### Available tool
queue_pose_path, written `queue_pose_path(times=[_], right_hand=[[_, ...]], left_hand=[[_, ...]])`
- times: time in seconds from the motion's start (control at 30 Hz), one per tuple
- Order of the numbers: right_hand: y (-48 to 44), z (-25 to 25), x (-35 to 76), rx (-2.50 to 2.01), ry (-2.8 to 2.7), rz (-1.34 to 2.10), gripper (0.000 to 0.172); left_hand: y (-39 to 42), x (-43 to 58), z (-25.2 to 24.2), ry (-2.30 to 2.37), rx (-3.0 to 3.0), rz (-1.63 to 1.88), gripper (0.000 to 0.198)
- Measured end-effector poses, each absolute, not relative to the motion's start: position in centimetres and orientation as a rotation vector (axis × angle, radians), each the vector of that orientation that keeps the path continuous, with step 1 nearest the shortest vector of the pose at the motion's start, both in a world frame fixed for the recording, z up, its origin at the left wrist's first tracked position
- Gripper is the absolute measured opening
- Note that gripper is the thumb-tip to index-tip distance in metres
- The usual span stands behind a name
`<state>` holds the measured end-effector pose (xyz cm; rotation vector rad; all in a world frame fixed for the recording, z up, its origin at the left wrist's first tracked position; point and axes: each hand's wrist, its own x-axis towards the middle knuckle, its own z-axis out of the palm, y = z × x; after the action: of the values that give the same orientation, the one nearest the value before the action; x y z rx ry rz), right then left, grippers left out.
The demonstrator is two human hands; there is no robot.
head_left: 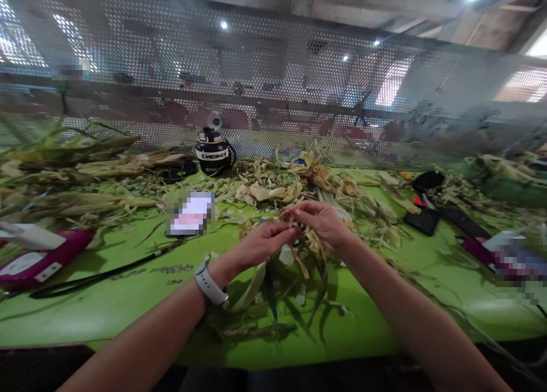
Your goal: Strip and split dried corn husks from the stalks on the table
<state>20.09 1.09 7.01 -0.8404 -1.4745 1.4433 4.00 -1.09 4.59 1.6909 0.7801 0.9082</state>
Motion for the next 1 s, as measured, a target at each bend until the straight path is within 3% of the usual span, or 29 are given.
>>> queue_pose_path(times=[0.33,0.5,0.57,0.67,0.8,1.0], right_hand=[[1.4,6.4,19.4,-0.924,-1.479,1.197,0.022],[1.9,7.7,21.1,-1.024,-1.581,0.45,0.025],[1.6,8.1,21.4,-1.12,-1.683,0.323,0.029],[1.1,8.0,21.2,-1.203,-2.006,0.406,0.04],[1.3,7.5,20.8,-1.11,-2.225,0.672,0.042],[1.7,7.2,20.9,-1.152,-2.187,0.543,0.038]], left_hand=[[-1.6,4.1,5.4,0.747,1.649,0.812,0.034],[-0.7,4.2,4.4,0.917,1.294,1.054,0.037],[-0.3,4.0,4.2,0.908,1.16,1.117,0.038],[0.0,3.8,4.0,0.847,1.003,1.159,0.035],[0.0,3.7,4.1,0.796,0.896,1.117,0.027],[0.1,3.6,4.6,0.81,0.88,1.018,0.027]])
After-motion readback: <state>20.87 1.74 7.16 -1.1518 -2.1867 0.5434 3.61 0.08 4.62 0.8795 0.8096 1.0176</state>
